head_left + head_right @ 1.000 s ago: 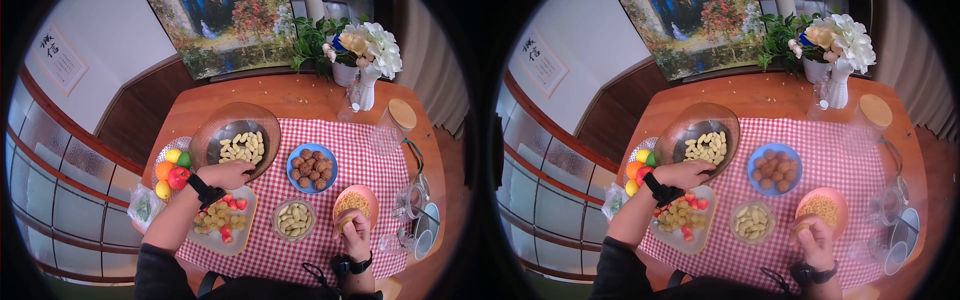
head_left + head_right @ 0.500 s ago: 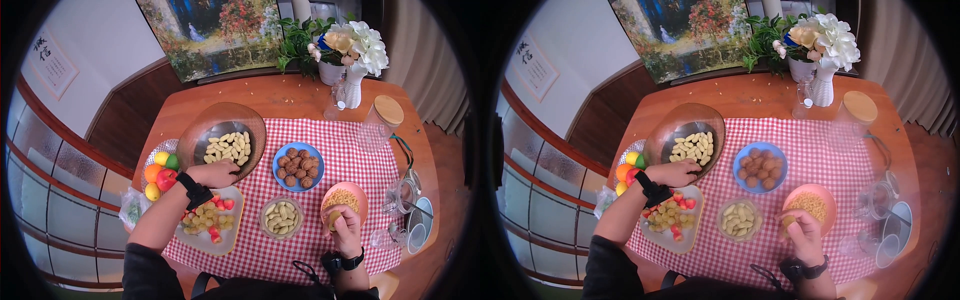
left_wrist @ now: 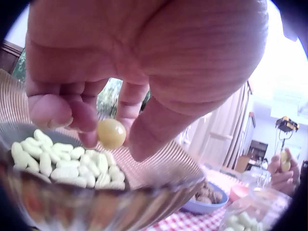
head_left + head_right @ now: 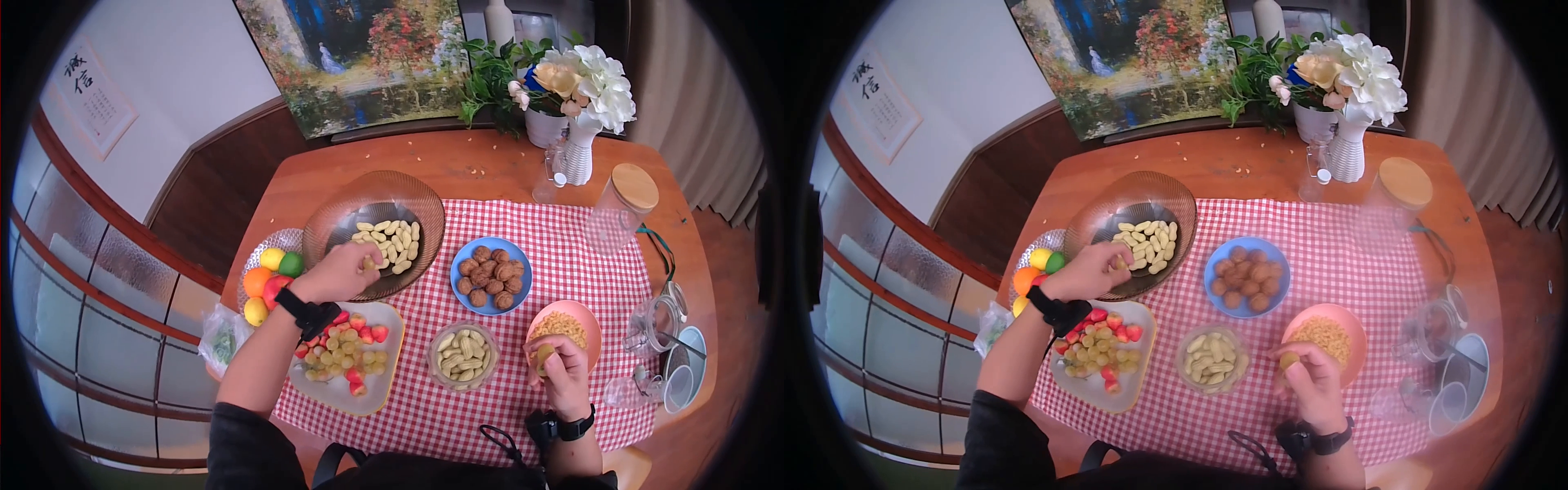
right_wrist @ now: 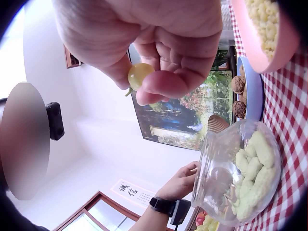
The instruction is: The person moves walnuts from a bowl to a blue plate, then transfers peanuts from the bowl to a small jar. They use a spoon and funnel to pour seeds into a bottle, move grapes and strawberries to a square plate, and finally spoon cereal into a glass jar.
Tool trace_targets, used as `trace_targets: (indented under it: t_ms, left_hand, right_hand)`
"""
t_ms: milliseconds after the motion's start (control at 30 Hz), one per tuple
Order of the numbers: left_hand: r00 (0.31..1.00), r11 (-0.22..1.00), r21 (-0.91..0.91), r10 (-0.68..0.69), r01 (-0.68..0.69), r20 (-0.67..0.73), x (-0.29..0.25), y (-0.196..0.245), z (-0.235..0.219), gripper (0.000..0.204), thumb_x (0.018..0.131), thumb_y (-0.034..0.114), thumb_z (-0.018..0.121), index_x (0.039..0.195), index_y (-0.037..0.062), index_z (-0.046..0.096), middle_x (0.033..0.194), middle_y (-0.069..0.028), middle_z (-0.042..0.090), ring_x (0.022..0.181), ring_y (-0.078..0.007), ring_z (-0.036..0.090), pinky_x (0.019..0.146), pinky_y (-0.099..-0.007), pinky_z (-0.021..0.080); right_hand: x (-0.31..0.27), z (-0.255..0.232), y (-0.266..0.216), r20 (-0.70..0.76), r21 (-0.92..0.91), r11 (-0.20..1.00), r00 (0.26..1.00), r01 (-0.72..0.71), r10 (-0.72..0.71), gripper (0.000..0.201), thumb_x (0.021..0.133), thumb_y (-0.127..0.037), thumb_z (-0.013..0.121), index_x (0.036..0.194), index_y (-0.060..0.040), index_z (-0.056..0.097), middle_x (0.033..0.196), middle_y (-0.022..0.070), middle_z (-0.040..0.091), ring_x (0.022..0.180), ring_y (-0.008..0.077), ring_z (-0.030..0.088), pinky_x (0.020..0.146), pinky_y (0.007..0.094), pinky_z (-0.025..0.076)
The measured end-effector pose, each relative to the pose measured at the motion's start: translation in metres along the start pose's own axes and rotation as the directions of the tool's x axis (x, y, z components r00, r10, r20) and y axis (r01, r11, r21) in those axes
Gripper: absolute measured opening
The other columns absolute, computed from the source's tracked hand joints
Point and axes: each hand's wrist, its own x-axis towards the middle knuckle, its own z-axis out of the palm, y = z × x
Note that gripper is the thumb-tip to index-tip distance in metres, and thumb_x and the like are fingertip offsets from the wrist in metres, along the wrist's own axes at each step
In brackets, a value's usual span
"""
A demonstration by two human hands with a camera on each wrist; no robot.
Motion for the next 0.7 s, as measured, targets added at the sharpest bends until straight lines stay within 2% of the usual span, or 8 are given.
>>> trace_targets:
  t_ms: [33, 67, 133, 200, 300, 467, 567, 700]
  left_hand:
    - [0.999, 0.997, -0.076, -0.028, 0.025, -0.041, -0.008, 0.007, -0.008, 0.013, 0.085, 0.008, 0.062, 0.092, -0.0002, 0.054, 0.074, -0.0009, 0.051, 0.067, -0.0063, 0.049, 0.061, -0.0219, 0.041]
    - [0.998, 0.996, -0.08, -0.034, 0.03, -0.046, -0.019, 0.01, -0.011, 0.013, 0.085, 0.008, 0.062, 0.092, -0.0002, 0.054, 0.074, -0.0009, 0.051, 0.067, -0.0063, 0.049, 0.061, -0.0219, 0.041]
    - [0.974, 0.889, -0.456, -0.069, -0.039, -0.218, -0.051, 0.011, -0.011, 0.01, 0.088, 0.008, 0.058, 0.095, 0.0028, 0.054, 0.076, -0.0009, 0.054, 0.066, -0.0076, 0.051, 0.058, -0.0226, 0.041]
    - [0.965, 0.828, -0.56, -0.123, -0.029, -0.232, -0.092, 0.022, -0.002, 0.009, 0.092, 0.002, 0.052, 0.099, 0.0046, 0.049, 0.079, 0.0074, 0.047, 0.069, 0.0011, 0.043, 0.06, -0.0161, 0.035]
    - [0.941, 0.843, -0.522, -0.269, 0.127, -0.204, -0.151, 0.01, 0.042, 0.022, 0.087, 0.004, 0.059, 0.107, 0.0032, 0.05, 0.075, 0.0056, 0.048, 0.062, -0.0001, 0.044, 0.054, -0.0174, 0.035]
    - [0.896, 0.89, -0.409, -0.336, 0.201, -0.291, -0.185, 0.016, 0.059, 0.031, 0.083, 0.009, 0.065, 0.11, 0.0023, 0.05, 0.07, -0.0009, 0.052, 0.054, -0.0064, 0.048, 0.05, -0.0214, 0.039]
    - [0.88, 0.923, -0.238, -0.365, 0.301, -0.304, -0.196, 0.013, 0.06, 0.041, 0.078, 0.018, 0.07, 0.112, 0.0015, 0.053, 0.079, -0.0144, 0.061, 0.063, -0.0271, 0.062, 0.058, -0.0332, 0.05]
    - [0.854, 0.932, -0.193, -0.359, 0.307, -0.378, -0.211, 0.013, 0.056, 0.04, 0.078, 0.018, 0.07, 0.111, 0.002, 0.054, 0.081, -0.0146, 0.062, 0.066, -0.0256, 0.063, 0.06, -0.0323, 0.051]
  right_hand:
    - [0.0, -0.001, 0.001, 0.002, 0.007, 1.0, 1.0, 0.007, -0.007, 0.027, 0.094, -0.022, 0.053, 0.104, 0.0024, 0.053, 0.093, 0.0136, 0.062, 0.056, 0.0111, 0.055, 0.048, 0.0215, 0.043]
    - [0.0, -0.001, 0.001, 0.004, 0.012, 1.0, 1.0, 0.015, -0.015, 0.027, 0.094, -0.022, 0.053, 0.105, 0.0022, 0.053, 0.092, 0.0131, 0.062, 0.056, 0.011, 0.055, 0.047, 0.0217, 0.043]
    - [-0.001, -0.004, 0.001, -0.006, 0.033, 0.999, 1.0, 0.005, -0.004, 0.026, 0.093, -0.021, 0.054, 0.107, 0.0019, 0.052, 0.094, 0.0129, 0.061, 0.059, 0.0115, 0.056, 0.05, 0.0225, 0.045]
    - [-0.001, -0.001, 0.0, -0.018, 0.056, 0.998, 1.0, -0.008, 0.009, 0.027, 0.093, -0.02, 0.055, 0.109, 0.0016, 0.052, 0.096, 0.0126, 0.061, 0.063, 0.0119, 0.057, 0.052, 0.0233, 0.046]
    - [-0.001, 0.007, -0.002, 0.013, 0.025, 1.0, 1.0, 0.01, -0.01, 0.029, 0.091, -0.014, 0.056, 0.116, 0.0, 0.05, 0.105, 0.0118, 0.058, 0.079, 0.0159, 0.06, 0.068, 0.0285, 0.053]
    - [-0.003, 0.013, -0.002, 0.046, 0.036, 0.999, 0.999, -0.03, 0.029, 0.03, 0.091, -0.016, 0.058, 0.115, 0.001, 0.051, 0.094, 0.0105, 0.059, 0.074, 0.0146, 0.061, 0.063, 0.0267, 0.053]
    - [-0.007, 0.011, -0.008, 0.12, -0.065, 0.992, 0.986, -0.109, 0.116, 0.03, 0.09, -0.016, 0.059, 0.113, 0.0021, 0.052, 0.087, 0.0087, 0.061, 0.067, 0.0127, 0.061, 0.059, 0.0232, 0.051]
    - [-0.015, 0.029, -0.025, 0.212, -0.14, 0.981, 0.964, -0.133, 0.161, 0.029, 0.087, -0.007, 0.06, 0.113, 0.0031, 0.053, 0.088, 0.0077, 0.061, 0.069, 0.0111, 0.06, 0.059, 0.0217, 0.049]
